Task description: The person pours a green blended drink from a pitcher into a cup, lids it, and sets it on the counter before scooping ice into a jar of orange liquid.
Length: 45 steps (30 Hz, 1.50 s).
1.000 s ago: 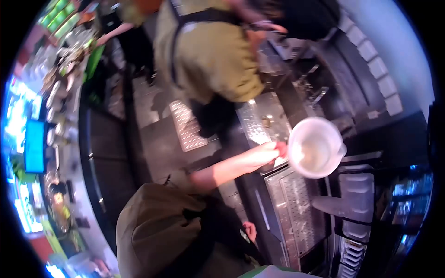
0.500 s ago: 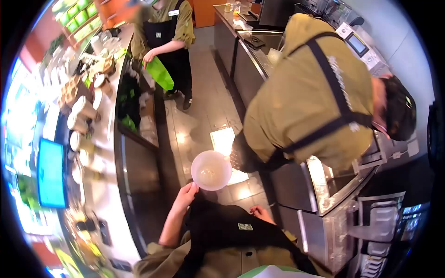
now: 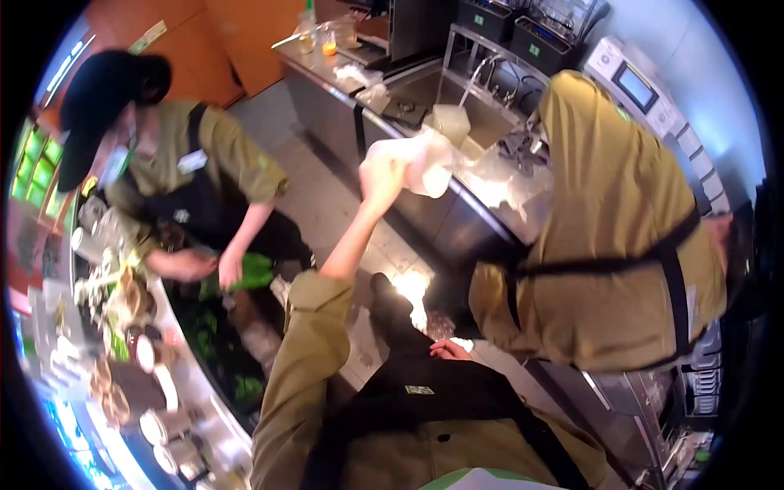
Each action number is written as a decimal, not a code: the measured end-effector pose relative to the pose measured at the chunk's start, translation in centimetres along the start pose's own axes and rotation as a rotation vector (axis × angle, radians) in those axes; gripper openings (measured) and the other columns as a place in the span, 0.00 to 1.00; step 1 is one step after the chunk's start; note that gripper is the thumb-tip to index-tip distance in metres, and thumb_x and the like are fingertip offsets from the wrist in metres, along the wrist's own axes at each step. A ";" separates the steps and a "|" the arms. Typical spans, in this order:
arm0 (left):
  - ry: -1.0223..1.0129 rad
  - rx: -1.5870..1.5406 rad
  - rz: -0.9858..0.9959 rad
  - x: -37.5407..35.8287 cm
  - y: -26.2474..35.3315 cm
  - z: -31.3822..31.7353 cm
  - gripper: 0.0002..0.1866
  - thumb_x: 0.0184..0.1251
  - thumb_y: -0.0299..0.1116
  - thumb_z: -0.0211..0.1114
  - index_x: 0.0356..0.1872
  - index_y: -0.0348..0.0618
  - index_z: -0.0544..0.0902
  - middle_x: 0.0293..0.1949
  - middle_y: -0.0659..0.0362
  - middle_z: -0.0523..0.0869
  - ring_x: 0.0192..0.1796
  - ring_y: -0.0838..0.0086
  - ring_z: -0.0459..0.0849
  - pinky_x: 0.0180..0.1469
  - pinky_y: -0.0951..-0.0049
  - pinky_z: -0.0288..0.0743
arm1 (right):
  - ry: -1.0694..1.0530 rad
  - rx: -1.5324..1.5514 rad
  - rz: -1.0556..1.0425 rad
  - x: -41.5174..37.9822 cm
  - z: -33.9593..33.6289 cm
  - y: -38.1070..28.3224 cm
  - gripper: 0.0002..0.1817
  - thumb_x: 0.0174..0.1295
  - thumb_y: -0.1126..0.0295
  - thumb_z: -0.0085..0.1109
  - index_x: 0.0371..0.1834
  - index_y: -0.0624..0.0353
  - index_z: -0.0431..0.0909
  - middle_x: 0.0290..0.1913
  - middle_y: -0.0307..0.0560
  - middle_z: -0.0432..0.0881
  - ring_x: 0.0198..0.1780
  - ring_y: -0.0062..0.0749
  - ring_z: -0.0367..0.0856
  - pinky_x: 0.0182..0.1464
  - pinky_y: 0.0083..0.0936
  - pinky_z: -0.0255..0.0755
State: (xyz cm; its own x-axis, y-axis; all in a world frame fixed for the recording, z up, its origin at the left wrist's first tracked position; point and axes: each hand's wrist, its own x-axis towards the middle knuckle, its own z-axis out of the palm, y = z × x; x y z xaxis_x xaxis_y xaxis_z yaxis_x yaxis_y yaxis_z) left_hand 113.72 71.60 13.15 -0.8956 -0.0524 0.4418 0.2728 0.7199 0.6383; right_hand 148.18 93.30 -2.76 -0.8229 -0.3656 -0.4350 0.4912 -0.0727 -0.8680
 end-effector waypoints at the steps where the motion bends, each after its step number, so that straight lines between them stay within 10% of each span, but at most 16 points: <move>1: 0.108 0.370 0.402 5.8 -0.2 3.2 0.13 0.53 0.41 0.63 0.32 0.43 0.85 0.31 0.51 0.84 0.38 0.57 0.83 0.38 0.61 0.77 | 0.029 0.010 0.007 4.6 -0.2 -0.7 0.11 0.70 0.65 0.49 0.49 0.59 0.73 0.41 0.39 0.78 0.43 0.20 0.76 0.47 0.19 0.70; 5: 0.008 -0.099 0.238 20.3 2.9 11.1 0.13 0.51 0.42 0.62 0.29 0.43 0.85 0.32 0.52 0.84 0.37 0.61 0.83 0.41 0.62 0.76 | 0.102 -0.016 -0.122 22.2 -1.9 -8.0 0.09 0.69 0.70 0.48 0.48 0.59 0.74 0.39 0.39 0.81 0.39 0.21 0.79 0.39 0.15 0.69; 8: -0.074 -1.128 0.213 28.4 -4.0 22.5 0.14 0.54 0.42 0.60 0.31 0.41 0.85 0.33 0.53 0.84 0.36 0.61 0.83 0.44 0.60 0.75 | 0.254 -0.003 -0.217 30.0 -1.6 -17.8 0.08 0.68 0.72 0.47 0.47 0.60 0.74 0.39 0.41 0.81 0.39 0.22 0.77 0.43 0.18 0.69; 11: -0.022 -0.238 0.384 34.4 -7.1 19.4 0.12 0.55 0.39 0.61 0.36 0.44 0.86 0.36 0.50 0.85 0.35 0.62 0.85 0.43 0.63 0.76 | 0.369 0.017 -0.187 35.1 -2.7 -23.1 0.10 0.69 0.69 0.47 0.48 0.59 0.74 0.39 0.39 0.81 0.40 0.22 0.78 0.46 0.20 0.69; 16: -0.393 -0.491 -0.082 44.3 -25.9 23.5 0.12 0.59 0.41 0.64 0.27 0.43 0.83 0.24 0.59 0.82 0.28 0.75 0.79 0.33 0.70 0.73 | 0.496 0.058 -0.152 42.4 -4.5 -25.5 0.10 0.69 0.70 0.49 0.50 0.60 0.74 0.40 0.44 0.81 0.38 0.21 0.78 0.41 0.16 0.70; 20: -0.681 -0.799 -0.553 52.5 -31.3 12.8 0.08 0.66 0.38 0.61 0.36 0.47 0.82 0.25 0.72 0.72 0.25 0.87 0.66 0.25 0.84 0.61 | 0.607 0.104 -0.200 49.8 -3.9 -27.7 0.11 0.69 0.70 0.48 0.50 0.61 0.74 0.40 0.44 0.81 0.37 0.20 0.77 0.41 0.15 0.71; 32: -1.300 -0.710 -0.496 74.0 -49.0 17.7 0.09 0.68 0.41 0.60 0.35 0.49 0.78 0.27 0.71 0.74 0.22 0.87 0.63 0.24 0.85 0.59 | 0.991 -0.196 -0.452 77.6 7.7 -52.7 0.08 0.67 0.78 0.44 0.44 0.65 0.74 0.37 0.43 0.78 0.40 0.23 0.75 0.45 0.20 0.69; 38: -1.244 -0.740 -0.377 76.4 -46.2 18.9 0.10 0.69 0.42 0.57 0.38 0.47 0.78 0.29 0.70 0.77 0.25 0.87 0.67 0.27 0.84 0.62 | 1.413 -1.036 -0.864 81.8 9.1 -66.2 0.19 0.46 0.80 0.55 0.45 0.56 0.81 0.38 0.49 0.72 0.42 0.44 0.70 0.48 0.36 0.66; 45: -0.823 -0.772 -0.221 74.6 -47.4 18.1 0.22 0.71 0.45 0.53 0.54 0.36 0.73 0.37 0.56 0.82 0.35 0.73 0.80 0.41 0.73 0.74 | 1.743 -1.523 -0.852 86.3 8.1 -72.3 0.26 0.43 0.67 0.62 0.52 0.42 0.81 0.43 0.44 0.68 0.49 0.41 0.64 0.57 0.42 0.57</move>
State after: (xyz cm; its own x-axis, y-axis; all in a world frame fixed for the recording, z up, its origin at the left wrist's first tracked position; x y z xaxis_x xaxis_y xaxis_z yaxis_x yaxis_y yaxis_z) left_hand 27.62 46.09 4.45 -0.8316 0.5476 -0.0923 -0.0308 0.1206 0.9922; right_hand 43.95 59.44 24.37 -0.4217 0.1670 0.8912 0.2805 0.9587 -0.0469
